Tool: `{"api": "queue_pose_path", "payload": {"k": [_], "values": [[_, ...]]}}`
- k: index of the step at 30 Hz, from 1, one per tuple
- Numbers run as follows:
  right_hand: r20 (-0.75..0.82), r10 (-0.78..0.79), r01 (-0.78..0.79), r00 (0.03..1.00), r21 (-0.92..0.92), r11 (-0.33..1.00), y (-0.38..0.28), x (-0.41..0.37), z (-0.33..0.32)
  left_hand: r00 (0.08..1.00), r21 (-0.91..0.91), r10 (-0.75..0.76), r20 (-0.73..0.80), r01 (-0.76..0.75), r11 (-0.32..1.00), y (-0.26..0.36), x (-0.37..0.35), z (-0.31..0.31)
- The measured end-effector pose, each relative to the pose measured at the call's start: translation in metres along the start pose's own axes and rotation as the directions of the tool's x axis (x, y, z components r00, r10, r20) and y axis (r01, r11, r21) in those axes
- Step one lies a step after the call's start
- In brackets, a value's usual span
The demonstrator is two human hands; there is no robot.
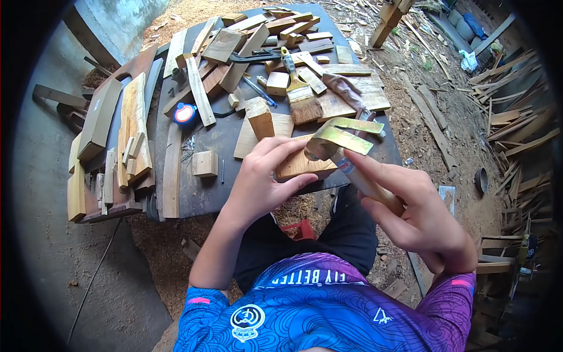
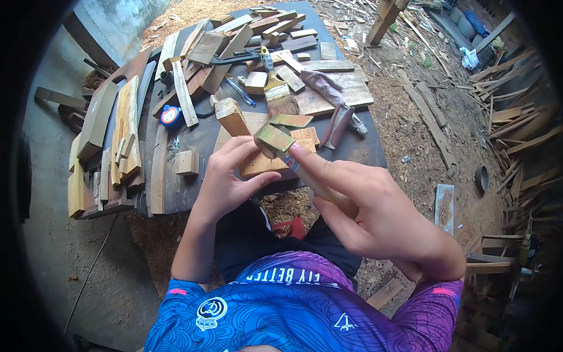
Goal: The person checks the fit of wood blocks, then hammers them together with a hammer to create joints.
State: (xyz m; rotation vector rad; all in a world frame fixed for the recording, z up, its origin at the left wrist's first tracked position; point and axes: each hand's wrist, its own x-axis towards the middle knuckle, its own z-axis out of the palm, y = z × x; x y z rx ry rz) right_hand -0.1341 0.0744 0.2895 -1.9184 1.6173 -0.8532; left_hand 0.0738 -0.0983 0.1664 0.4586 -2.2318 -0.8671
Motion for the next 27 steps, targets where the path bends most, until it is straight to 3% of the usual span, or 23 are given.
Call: {"api": "queue_pose_path", "payload": {"k": [3, 12, 15, 18, 24, 27], "values": [[0.008, 0.019, -0.018, 1.000, -0.008, 1.000, -0.002, 0.000, -0.001, 0.996, -0.156, -0.093, 0.019, 0.094, 0.983, 0.002, -0.001, 0.001], [0.043, 0.105, -0.106, 0.994, 0.009, 0.994, -0.009, 0.002, -0.005, 0.998, -0.148, -0.066, 0.021, 0.069, 0.987, -0.002, 0.001, 0.000], [-0.024, 0.033, -0.032, 0.999, 0.021, 0.999, -0.007, 0.000, -0.002, 0.997, -0.143, -0.070, 0.023, 0.073, 0.987, 0.000, 0.001, -0.001], [-0.076, 0.084, -0.083, 0.994, 0.022, 0.996, -0.014, -0.005, -0.006, 0.998, -0.139, -0.057, 0.011, 0.058, 0.989, -0.001, 0.001, -0.001], [-0.033, 0.076, -0.075, 0.997, 0.012, 0.997, -0.013, 0.001, -0.003, 0.997, -0.155, -0.066, 0.031, 0.070, 0.985, -0.004, 0.001, 0.000], [-0.171, 0.059, -0.053, 0.984, 0.037, 0.998, -0.015, -0.002, -0.004, 0.996, -0.166, -0.085, 0.037, 0.090, 0.982, -0.002, 0.001, -0.001]]}}
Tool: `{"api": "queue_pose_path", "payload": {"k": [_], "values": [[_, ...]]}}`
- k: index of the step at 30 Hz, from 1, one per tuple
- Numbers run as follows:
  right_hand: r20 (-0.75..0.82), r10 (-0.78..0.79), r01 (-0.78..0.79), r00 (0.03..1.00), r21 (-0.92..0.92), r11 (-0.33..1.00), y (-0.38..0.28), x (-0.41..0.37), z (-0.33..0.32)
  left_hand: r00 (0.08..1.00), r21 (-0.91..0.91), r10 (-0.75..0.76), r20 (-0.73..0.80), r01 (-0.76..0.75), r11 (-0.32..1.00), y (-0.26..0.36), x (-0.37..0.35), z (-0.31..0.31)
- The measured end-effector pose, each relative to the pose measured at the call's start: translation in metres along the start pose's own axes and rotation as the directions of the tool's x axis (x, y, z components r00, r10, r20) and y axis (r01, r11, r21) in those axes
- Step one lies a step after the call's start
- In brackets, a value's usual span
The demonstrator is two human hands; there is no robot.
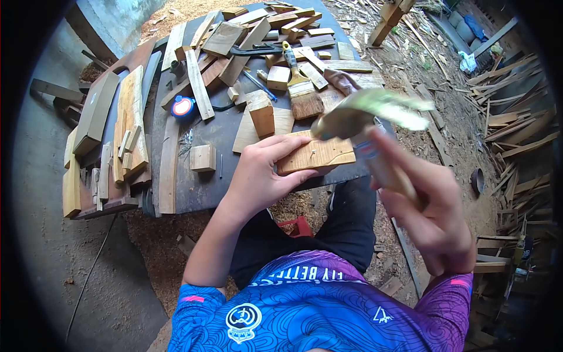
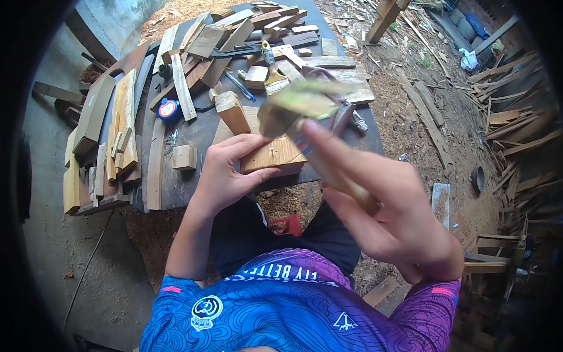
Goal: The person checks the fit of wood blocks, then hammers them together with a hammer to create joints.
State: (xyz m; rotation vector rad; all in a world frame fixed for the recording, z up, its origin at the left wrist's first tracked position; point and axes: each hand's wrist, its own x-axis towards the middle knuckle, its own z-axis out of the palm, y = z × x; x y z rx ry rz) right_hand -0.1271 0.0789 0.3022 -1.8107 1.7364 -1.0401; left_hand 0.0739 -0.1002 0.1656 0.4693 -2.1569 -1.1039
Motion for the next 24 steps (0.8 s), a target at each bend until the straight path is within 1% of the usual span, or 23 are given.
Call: {"api": "queue_pose_path", "payload": {"k": [1, 2, 4, 5, 6, 7, 8, 9, 11, 12, 14, 15, 17, 18, 19, 20, 22, 24], "values": [[-0.083, 0.061, -0.058, 0.995, 0.038, 0.998, -0.014, -0.003, -0.002, 1.000, -0.002, 0.008, -0.001, -0.008, 1.000, -0.001, 0.000, 0.000], [-0.157, 0.065, -0.059, 0.985, 0.047, 0.997, -0.021, -0.003, -0.001, 1.000, -0.004, 0.014, -0.005, -0.014, 1.000, -0.002, 0.000, 0.001], [-0.257, -0.007, 0.016, 0.966, 0.032, 0.999, -0.015, -0.008, 0.007, 1.000, -0.003, 0.012, -0.004, -0.012, 1.000, -0.003, -0.001, 0.001], [-0.215, -0.063, 0.060, 0.975, -0.021, 0.998, -0.008, -0.009, 0.009, 1.000, 0.003, 0.006, 0.002, -0.006, 1.000, -0.003, -0.001, 0.000], [-0.081, -0.007, 0.002, 0.997, -0.063, 0.998, -0.006, -0.007, 0.010, 1.000, 0.010, 0.003, 0.008, -0.003, 1.000, -0.003, -0.001, 0.000], [0.057, 0.050, -0.043, 0.997, -0.121, 0.992, -0.003, -0.006, 0.010, 1.000, 0.010, -0.002, 0.002, 0.002, 1.000, -0.002, -0.002, -0.001], [0.191, 0.105, -0.069, 0.976, -0.186, 0.980, -0.001, -0.004, 0.010, 1.000, 0.010, -0.005, 0.001, 0.005, 1.000, -0.001, -0.002, -0.001], [0.153, 0.072, -0.048, 0.986, -0.159, 0.986, -0.003, -0.003, 0.008, 1.000, 0.008, -0.003, -0.001, 0.003, 1.000, -0.001, -0.001, -0.001], [0.025, 0.067, -0.065, 0.997, -0.075, 0.995, -0.007, -0.005, 0.005, 1.000, -0.003, 0.017, -0.002, -0.017, 1.000, -0.004, 0.000, 0.000], [-0.067, 0.063, -0.066, 0.996, -0.051, 0.997, -0.012, -0.007, 0.004, 1.000, -0.011, 0.019, -0.002, -0.019, 1.000, -0.005, -0.002, 0.001], [-0.294, 0.139, -0.119, 0.946, 0.085, 0.989, -0.035, -0.010, 0.007, 1.000, -0.004, 0.006, 0.000, -0.006, 1.000, -0.005, -0.002, 0.001], [-0.331, 0.178, -0.137, 0.927, 0.144, 0.980, -0.042, -0.012, 0.008, 1.000, 0.002, 0.002, 0.007, -0.002, 1.000, -0.004, -0.001, 0.000], [-0.234, 0.083, -0.082, 0.969, 0.015, 0.997, -0.036, -0.010, 0.005, 1.000, 0.010, -0.005, 0.012, 0.005, 1.000, -0.002, -0.001, -0.001], [-0.096, 0.089, -0.095, 0.991, -0.062, 0.994, -0.028, -0.007, 0.008, 1.000, 0.013, -0.006, 0.013, 0.006, 1.000, -0.002, -0.001, -0.002], [0.048, 0.093, -0.086, 0.995, -0.141, 0.986, -0.019, -0.004, 0.011, 1.000, 0.015, 0.004, 0.004, -0.004, 1.000, -0.002, -0.002, -0.001], [0.187, 0.095, -0.055, 0.978, -0.212, 0.976, -0.011, -0.001, 0.015, 1.000, 0.018, 0.016, -0.008, -0.015, 1.000, -0.004, -0.002, 0.000], [0.148, 0.036, -0.008, 0.988, -0.188, 0.982, -0.009, -0.004, 0.014, 1.000, 0.013, 0.023, -0.020, -0.023, 1.000, -0.006, -0.001, 0.000], [-0.029, 0.019, -0.023, 0.999, -0.148, 0.989, -0.016, -0.007, 0.012, 1.000, -0.007, -0.002, -0.005, 0.001, 1.000, -0.006, -0.003, 0.001]]}}
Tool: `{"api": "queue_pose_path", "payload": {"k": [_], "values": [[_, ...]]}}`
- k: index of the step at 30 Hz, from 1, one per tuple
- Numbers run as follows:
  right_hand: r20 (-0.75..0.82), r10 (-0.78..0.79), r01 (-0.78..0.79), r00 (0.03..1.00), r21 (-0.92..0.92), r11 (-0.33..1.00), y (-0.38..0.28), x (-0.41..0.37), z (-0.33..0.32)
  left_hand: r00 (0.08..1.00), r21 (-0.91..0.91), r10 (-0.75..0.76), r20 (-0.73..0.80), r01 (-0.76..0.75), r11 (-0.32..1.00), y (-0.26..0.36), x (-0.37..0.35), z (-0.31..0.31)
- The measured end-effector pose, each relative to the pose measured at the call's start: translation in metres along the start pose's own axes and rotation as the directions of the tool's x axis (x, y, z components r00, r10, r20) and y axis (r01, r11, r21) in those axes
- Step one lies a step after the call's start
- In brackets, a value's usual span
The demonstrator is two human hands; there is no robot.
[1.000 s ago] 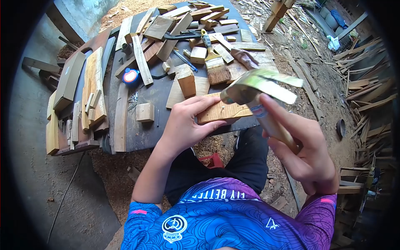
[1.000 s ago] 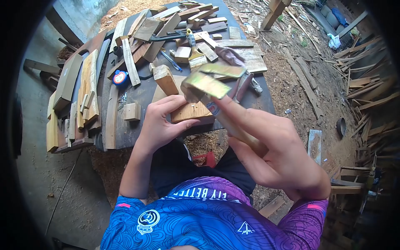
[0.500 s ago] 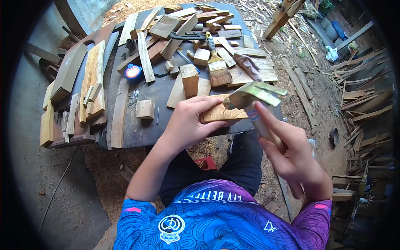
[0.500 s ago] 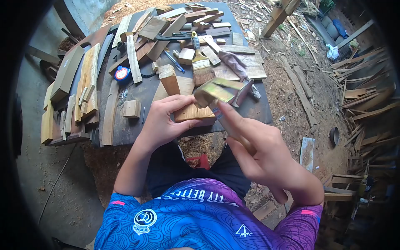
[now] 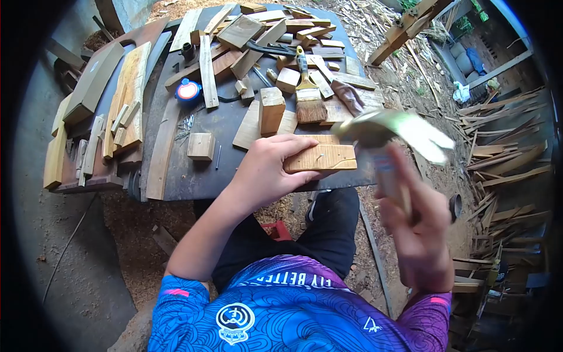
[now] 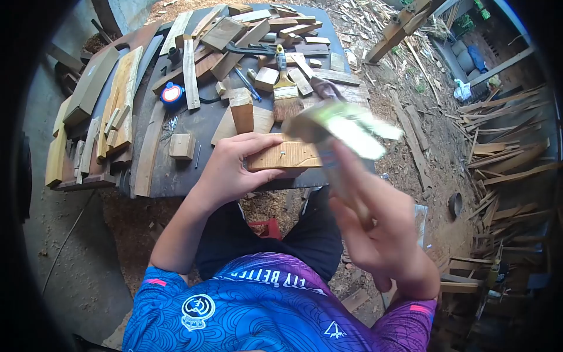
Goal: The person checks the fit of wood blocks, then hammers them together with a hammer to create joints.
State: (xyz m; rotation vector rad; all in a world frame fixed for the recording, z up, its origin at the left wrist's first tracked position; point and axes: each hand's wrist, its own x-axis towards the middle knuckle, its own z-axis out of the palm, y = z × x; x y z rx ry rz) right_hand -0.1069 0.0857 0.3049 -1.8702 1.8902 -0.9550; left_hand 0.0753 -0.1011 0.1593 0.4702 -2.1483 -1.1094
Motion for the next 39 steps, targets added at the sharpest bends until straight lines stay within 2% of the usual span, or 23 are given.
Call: {"api": "queue_pose_path", "payload": {"k": [2, 3, 5, 7, 10, 13, 14, 16, 17, 18, 21, 23, 24, 25, 27, 28, 29, 31, 33, 34, 35, 37, 39], "values": [[-0.228, 0.057, -0.028, 0.972, 0.126, 0.992, -0.011, -0.011, 0.004, 1.000, -0.004, 0.005, -0.007, -0.005, 1.000, 0.000, 0.000, 0.000], [-0.249, 0.051, -0.013, 0.967, 0.152, 0.988, -0.010, -0.016, 0.006, 1.000, -0.003, 0.009, -0.009, -0.009, 1.000, -0.001, 0.000, 0.000], [-0.075, -0.053, 0.054, 0.996, 0.023, 0.998, 0.005, -0.012, 0.011, 1.000, 0.017, 0.015, -0.011, -0.015, 1.000, -0.001, 0.000, -0.001], [0.171, 0.047, -0.028, 0.984, -0.111, 0.993, 0.012, -0.005, 0.017, 1.000, 0.018, 0.023, -0.014, -0.023, 1.000, -0.001, -0.001, 0.001], [0.021, -0.010, 0.011, 1.000, -0.044, 0.999, 0.008, -0.004, 0.009, 0.999, 0.008, 0.026, -0.019, -0.026, 1.000, -0.002, 0.001, 0.001], [-0.378, 0.074, -0.034, 0.923, 0.112, 0.993, -0.017, -0.012, 0.020, 1.000, 0.011, 0.015, -0.020, -0.015, 1.000, -0.001, -0.001, 0.002], [-0.406, 0.059, -0.001, 0.912, 0.142, 0.990, -0.015, -0.013, 0.020, 1.000, 0.009, 0.007, -0.016, -0.007, 1.000, -0.001, -0.001, 0.002], [-0.140, -0.133, 0.118, 0.981, -0.111, 0.987, 0.012, -0.006, 0.015, 1.000, 0.008, 0.003, -0.011, -0.003, 1.000, 0.001, 0.000, 0.000], [0.007, -0.113, 0.112, 0.994, -0.200, 0.973, 0.017, -0.003, 0.018, 1.000, 0.003, 0.010, -0.013, -0.010, 1.000, 0.001, -0.002, 0.000], [0.097, -0.005, 0.020, 0.995, -0.161, 0.987, 0.019, 0.000, 0.022, 1.000, -0.001, 0.021, -0.013, -0.021, 1.000, 0.000, -0.003, 0.001], [-0.115, 0.047, -0.055, 0.992, -0.069, 0.996, 0.004, -0.004, 0.011, 0.997, -0.019, 0.054, -0.058, -0.055, 0.998, -0.002, 0.002, 0.002], [-0.441, 0.084, -0.088, 0.894, 0.012, 0.996, -0.019, -0.008, 0.017, 0.995, -0.013, 0.054, -0.081, -0.055, 0.998, -0.005, -0.001, 0.005], [-0.565, 0.149, -0.055, 0.811, 0.181, 0.982, -0.029, -0.012, 0.019, 0.997, -0.018, 0.040, -0.068, -0.041, 0.999, -0.005, -0.002, 0.005], [-0.492, 0.165, -0.019, 0.855, 0.290, 0.957, -0.016, -0.020, 0.016, 0.998, -0.020, 0.033, -0.059, -0.034, 0.999, -0.004, -0.001, 0.003], [-0.153, -0.009, 0.023, 0.988, 0.093, 0.995, 0.009, -0.015, 0.013, 0.999, -0.025, 0.009, -0.037, -0.010, 1.000, 0.000, 0.002, 0.000], [0.163, -0.088, 0.121, 0.983, -0.204, 0.972, 0.015, -0.004, 0.013, 1.000, -0.031, -0.011, -0.018, 0.010, 0.999, 0.002, 0.002, -0.001], [0.122, 0.101, -0.083, 0.987, -0.148, 0.986, 0.015, -0.006, 0.019, 1.000, -0.034, -0.027, 0.003, 0.027, 0.999, 0.003, 0.002, -0.002], [0.014, 0.058, -0.057, 0.998, -0.090, 0.994, 0.017, -0.006, 0.008, 1.000, -0.018, 0.007, -0.014, -0.007, 1.000, 0.001, 0.002, 0.000], [-0.203, 0.068, -0.068, 0.977, 0.009, 0.998, 0.000, -0.011, 0.007, 1.000, -0.018, 0.004, -0.027, -0.005, 1.000, -0.002, 0.000, 0.002], [-0.410, 0.132, -0.124, 0.902, 0.048, 0.991, -0.018, -0.015, 0.015, 1.000, -0.024, -0.004, -0.027, 0.003, 1.000, -0.001, 0.001, 0.001], [-0.411, 0.148, -0.025, 0.900, 0.291, 0.956, -0.012, -0.018, 0.017, 1.000, -0.030, -0.010, -0.024, 0.010, 1.000, -0.001, -0.001, 0.001], [-0.203, -0.042, 0.081, 0.978, 0.187, 0.979, 0.012, -0.011, 0.019, 1.000, -0.018, -0.008, -0.019, 0.008, 1.000, -0.001, -0.001, 0.001], [0.138, 0.044, -0.024, 0.989, -0.146, 0.989, 0.015, -0.004, 0.022, 0.999, -0.051, -0.038, -0.007, 0.038, 0.998, 0.003, 0.002, -0.001]]}}
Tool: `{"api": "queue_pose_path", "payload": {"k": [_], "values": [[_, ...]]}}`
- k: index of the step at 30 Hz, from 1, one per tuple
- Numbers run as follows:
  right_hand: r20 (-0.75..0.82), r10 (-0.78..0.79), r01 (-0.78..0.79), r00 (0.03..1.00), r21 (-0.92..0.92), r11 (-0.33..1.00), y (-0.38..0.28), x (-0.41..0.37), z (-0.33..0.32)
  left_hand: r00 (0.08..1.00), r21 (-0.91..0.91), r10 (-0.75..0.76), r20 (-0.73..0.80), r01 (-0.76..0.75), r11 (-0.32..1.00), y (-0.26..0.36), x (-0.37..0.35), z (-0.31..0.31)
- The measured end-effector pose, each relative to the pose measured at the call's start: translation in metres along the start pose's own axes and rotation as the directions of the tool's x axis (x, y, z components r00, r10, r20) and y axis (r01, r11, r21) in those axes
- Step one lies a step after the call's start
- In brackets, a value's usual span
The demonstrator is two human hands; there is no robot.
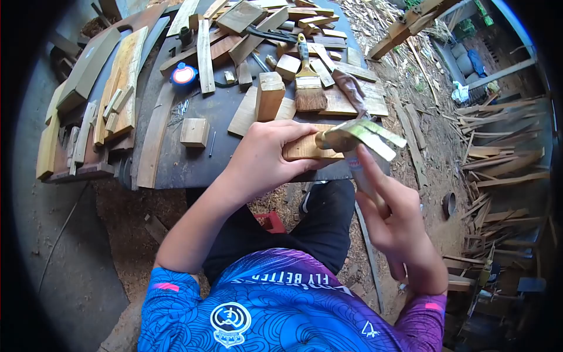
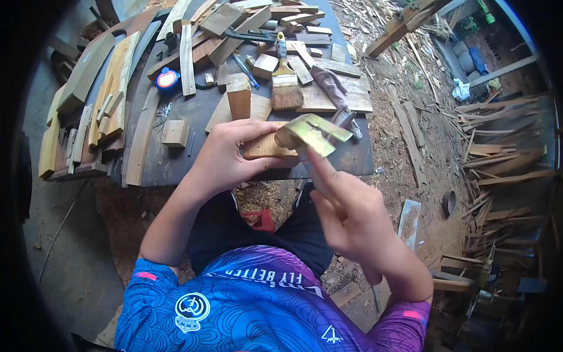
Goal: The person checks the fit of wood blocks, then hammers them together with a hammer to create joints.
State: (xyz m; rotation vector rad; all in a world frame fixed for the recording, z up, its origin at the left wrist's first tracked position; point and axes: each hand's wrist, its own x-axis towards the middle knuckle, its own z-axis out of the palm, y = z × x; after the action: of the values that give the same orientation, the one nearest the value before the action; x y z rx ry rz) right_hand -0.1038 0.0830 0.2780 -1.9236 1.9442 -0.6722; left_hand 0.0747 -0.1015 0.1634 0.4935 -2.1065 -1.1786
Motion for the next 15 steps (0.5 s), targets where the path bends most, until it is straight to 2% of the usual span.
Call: {"api": "queue_pose_path", "payload": {"k": [3, 6, 8, 9, 11, 13, 14, 15], "values": [[-0.065, 0.066, -0.058, 0.996, 0.126, 0.990, -0.004, -0.006, -0.020, 0.999, 0.047, 0.044, -0.004, -0.044, 0.998, -0.003, -0.002, 0.002], [-0.425, 0.114, 0.018, 0.898, 0.295, 0.955, -0.021, -0.011, -0.012, 1.000, 0.044, 0.029, -0.007, -0.028, 0.999, -0.002, -0.003, 0.002], [-0.119, 0.029, -0.019, 0.992, 0.090, 0.996, -0.004, -0.001, -0.008, 1.000, 0.045, 0.027, -0.003, -0.027, 0.999, -0.001, -0.003, 0.001], [0.038, -0.014, 0.015, 0.999, -0.010, 1.000, 0.003, 0.006, -0.006, 1.000, 0.039, 0.024, -0.003, -0.024, 0.999, -0.001, -0.002, 0.001], [0.109, 0.161, -0.164, 0.981, 0.020, 0.986, -0.010, 0.010, -0.021, 0.999, 0.022, 0.032, 0.001, -0.032, 0.999, 0.000, 0.000, 0.000], [-0.110, 0.069, -0.060, 0.992, 0.084, 0.995, -0.012, 0.001, -0.027, 0.998, 0.037, 0.066, -0.012, -0.066, 0.997, -0.003, 0.000, 0.002], [-0.284, 0.116, -0.068, 0.952, 0.174, 0.982, -0.020, -0.004, -0.024, 0.998, 0.041, 0.068, -0.015, -0.067, 0.997, -0.006, -0.003, 0.004], [-0.451, 0.205, -0.064, 0.869, 0.309, 0.949, -0.033, -0.008, -0.013, 0.999, 0.034, 0.047, -0.014, -0.046, 0.998, -0.006, -0.005, 0.005]]}}
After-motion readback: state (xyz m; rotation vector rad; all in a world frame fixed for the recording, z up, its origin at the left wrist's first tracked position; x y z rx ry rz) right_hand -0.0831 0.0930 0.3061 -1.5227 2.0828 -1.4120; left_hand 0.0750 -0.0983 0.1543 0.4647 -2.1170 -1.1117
